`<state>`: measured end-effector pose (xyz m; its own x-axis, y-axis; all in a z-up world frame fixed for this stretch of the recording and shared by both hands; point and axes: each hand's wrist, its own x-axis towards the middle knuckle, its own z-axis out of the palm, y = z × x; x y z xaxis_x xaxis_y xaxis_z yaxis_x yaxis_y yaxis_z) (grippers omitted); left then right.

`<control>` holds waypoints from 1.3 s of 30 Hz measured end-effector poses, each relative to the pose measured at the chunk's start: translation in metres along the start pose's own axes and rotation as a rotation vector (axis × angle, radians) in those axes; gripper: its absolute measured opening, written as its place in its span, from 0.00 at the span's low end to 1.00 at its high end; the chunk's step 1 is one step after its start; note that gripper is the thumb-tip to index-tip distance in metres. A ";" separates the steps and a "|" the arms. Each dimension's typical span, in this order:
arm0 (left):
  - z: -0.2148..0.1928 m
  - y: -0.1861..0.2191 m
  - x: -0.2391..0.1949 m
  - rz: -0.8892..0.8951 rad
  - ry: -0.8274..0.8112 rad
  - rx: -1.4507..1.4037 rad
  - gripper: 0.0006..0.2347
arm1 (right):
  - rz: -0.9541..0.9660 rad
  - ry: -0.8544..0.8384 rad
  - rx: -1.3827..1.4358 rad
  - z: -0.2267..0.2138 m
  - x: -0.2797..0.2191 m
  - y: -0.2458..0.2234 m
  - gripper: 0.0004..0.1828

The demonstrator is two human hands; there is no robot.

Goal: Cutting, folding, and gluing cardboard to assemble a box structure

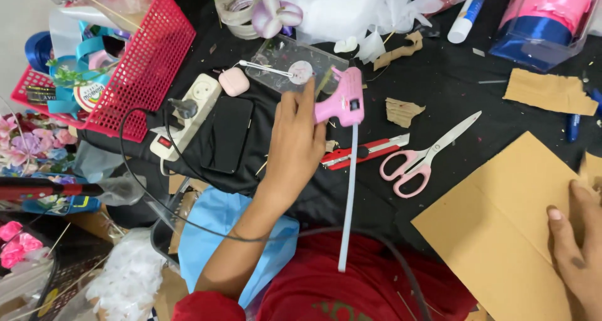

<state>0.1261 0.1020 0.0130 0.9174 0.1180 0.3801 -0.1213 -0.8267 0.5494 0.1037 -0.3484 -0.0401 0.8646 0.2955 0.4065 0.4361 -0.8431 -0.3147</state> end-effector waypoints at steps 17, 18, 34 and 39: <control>0.013 -0.022 0.020 -0.146 0.156 0.179 0.24 | -0.372 -0.173 0.173 -0.039 0.045 -0.166 0.21; 0.012 -0.010 0.019 -0.159 0.105 0.107 0.23 | -0.439 -0.122 0.206 -0.042 0.043 -0.176 0.16; 0.034 0.117 -0.008 -0.036 -0.915 -0.815 0.16 | 0.114 0.049 -0.302 -0.021 -0.002 -0.021 0.33; 0.061 0.082 0.004 0.220 -0.435 -0.351 0.12 | 0.098 -0.006 -0.165 -0.017 -0.007 -0.049 0.32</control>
<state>0.1432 0.0009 0.0147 0.9183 -0.3328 0.2143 -0.3763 -0.5664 0.7332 0.0718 -0.3165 -0.0125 0.9025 0.2108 0.3756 0.3035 -0.9300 -0.2072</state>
